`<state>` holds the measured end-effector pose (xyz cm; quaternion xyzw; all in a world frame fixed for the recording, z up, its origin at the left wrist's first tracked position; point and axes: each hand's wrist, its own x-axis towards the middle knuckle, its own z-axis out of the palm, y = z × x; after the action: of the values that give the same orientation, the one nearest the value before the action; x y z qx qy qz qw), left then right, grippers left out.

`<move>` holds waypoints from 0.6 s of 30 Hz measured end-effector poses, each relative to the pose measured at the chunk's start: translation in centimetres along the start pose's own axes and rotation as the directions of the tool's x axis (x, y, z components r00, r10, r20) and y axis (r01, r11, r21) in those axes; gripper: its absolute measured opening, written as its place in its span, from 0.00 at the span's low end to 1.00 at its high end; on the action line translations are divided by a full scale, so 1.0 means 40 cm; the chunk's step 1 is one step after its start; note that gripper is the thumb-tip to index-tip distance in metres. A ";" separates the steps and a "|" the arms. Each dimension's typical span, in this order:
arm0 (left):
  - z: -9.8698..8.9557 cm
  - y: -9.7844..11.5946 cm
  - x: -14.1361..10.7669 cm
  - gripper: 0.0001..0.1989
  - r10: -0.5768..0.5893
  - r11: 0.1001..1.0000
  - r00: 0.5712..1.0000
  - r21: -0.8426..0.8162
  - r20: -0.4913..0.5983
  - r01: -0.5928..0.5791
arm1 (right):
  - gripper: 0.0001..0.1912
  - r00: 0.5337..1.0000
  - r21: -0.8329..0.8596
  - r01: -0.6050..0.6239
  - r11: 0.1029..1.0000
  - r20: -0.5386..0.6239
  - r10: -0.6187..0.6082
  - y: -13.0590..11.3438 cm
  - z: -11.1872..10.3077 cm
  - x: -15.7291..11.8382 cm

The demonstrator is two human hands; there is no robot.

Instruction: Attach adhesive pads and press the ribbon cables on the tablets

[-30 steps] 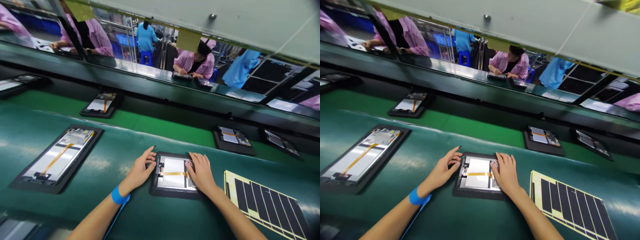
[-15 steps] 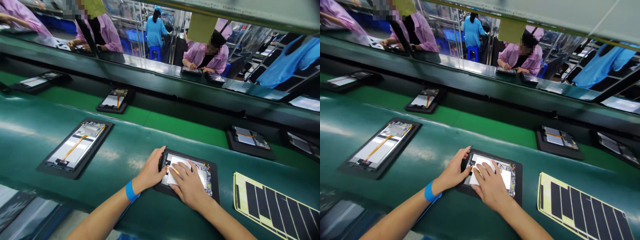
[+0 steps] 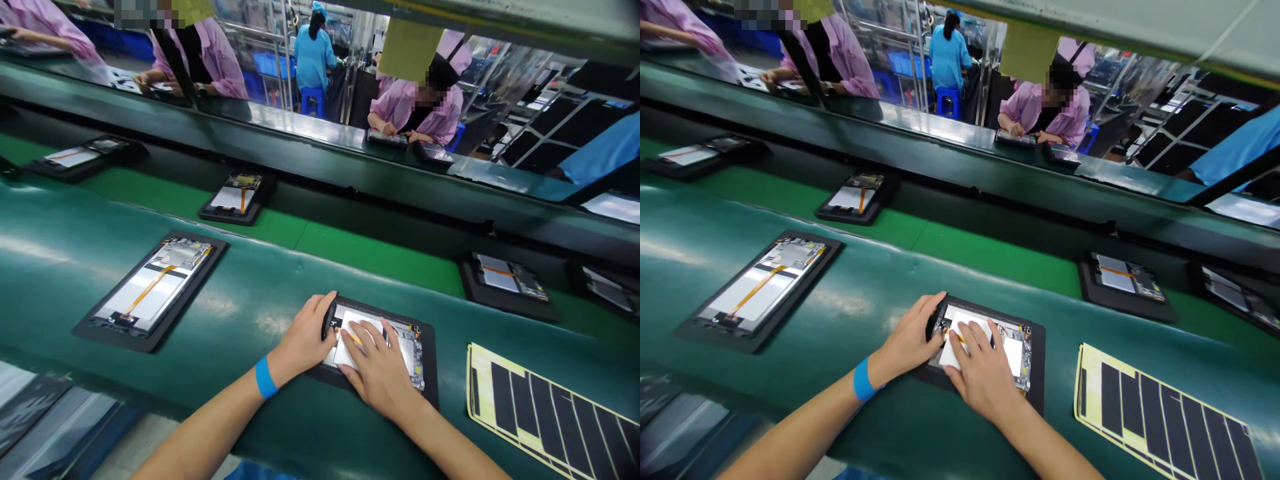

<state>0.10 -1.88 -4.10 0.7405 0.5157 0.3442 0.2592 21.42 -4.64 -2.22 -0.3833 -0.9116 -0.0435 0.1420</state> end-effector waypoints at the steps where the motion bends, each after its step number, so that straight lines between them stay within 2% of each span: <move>1: -0.005 -0.005 0.002 0.35 -0.009 1.000 1.000 -0.020 -0.002 0.008 | 0.24 1.000 -0.003 0.002 1.000 0.006 -0.002 0.000 0.000 0.000; 6: -0.023 -0.016 0.006 0.32 -0.048 0.990 0.999 -0.135 0.020 0.050 | 0.24 1.000 -0.007 0.000 1.000 0.017 0.001 -0.002 0.000 -0.003; 13: -0.015 -0.001 0.005 0.33 -0.043 0.993 0.998 -0.110 0.048 0.048 | 0.23 1.000 -0.053 0.014 0.999 0.007 -0.014 -0.005 -0.011 -0.003; 18: -0.010 -0.001 0.005 0.33 -0.040 0.995 0.998 -0.090 0.056 0.045 | 0.23 1.000 -0.037 -0.011 0.999 0.015 0.011 -0.006 0.000 -0.009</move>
<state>-0.20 -1.68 -3.81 0.7257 0.5080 0.3417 0.3138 21.50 -5.06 -2.33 -0.3911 -0.9096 -0.0567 0.1283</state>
